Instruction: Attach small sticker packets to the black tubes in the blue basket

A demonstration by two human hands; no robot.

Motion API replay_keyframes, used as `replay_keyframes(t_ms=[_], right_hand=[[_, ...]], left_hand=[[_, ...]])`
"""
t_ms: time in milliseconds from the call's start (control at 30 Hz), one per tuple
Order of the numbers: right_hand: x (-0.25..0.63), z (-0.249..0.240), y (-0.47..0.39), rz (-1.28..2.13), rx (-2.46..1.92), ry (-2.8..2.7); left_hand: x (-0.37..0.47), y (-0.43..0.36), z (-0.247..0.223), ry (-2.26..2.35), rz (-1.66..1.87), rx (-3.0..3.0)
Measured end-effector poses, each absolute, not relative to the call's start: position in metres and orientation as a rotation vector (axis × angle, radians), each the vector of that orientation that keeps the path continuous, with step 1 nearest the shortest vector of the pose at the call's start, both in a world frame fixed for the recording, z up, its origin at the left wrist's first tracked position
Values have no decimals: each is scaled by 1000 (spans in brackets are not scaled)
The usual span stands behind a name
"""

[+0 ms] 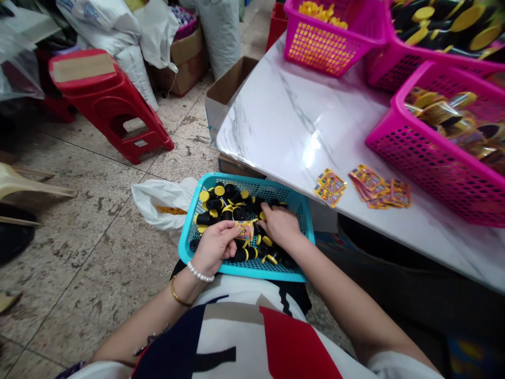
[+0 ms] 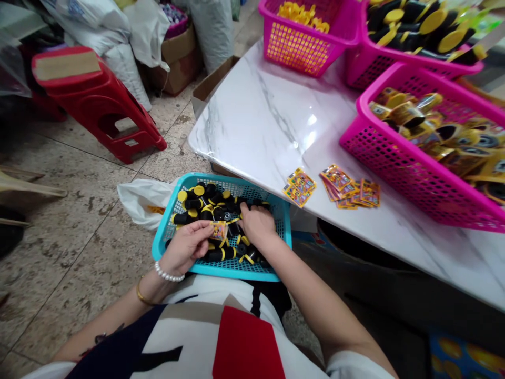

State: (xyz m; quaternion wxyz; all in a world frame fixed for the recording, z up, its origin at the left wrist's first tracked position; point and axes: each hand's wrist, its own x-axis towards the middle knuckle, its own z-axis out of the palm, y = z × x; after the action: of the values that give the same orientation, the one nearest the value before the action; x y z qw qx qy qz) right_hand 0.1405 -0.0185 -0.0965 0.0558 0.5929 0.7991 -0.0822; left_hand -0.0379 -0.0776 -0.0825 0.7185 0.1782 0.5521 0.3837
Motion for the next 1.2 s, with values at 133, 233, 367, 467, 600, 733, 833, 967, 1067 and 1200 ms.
replay_keyframes(t_ms=[133, 233, 367, 467, 600, 733, 833, 967, 1067, 1200], right_hand=[[143, -104, -14, -298, 1837, 2420], [156, -96, -17, -645, 2070, 2484], [170, -77, -33, -1872, 2263, 2321], [166, -69, -50, -2511, 2114, 1977], [153, -69, -61, -2494, 2171, 1950], [149, -72, -64, -2249, 2316, 2104], [147, -71, -68, -2033, 2308, 2245], [139, -70, -71, -2063, 2296, 2310], [133, -73, -69, -2518, 2179, 2059], [131, -79, -68, -2692, 2217, 1856]], left_hand=[[-41, -75, -83, 1162, 801, 339], [-44, -74, -87, 1124, 805, 290], [-47, -72, -93, 1069, 804, 222], [-45, -69, -94, 1026, 808, 188], [-42, -68, -92, 998, 800, 161], [-43, -68, -93, 942, 806, 155], [-43, -70, -92, 927, 831, 136], [-39, -72, -89, 967, 862, 181], [-37, -74, -88, 1014, 892, 245], [-38, -77, -89, 1025, 907, 263]])
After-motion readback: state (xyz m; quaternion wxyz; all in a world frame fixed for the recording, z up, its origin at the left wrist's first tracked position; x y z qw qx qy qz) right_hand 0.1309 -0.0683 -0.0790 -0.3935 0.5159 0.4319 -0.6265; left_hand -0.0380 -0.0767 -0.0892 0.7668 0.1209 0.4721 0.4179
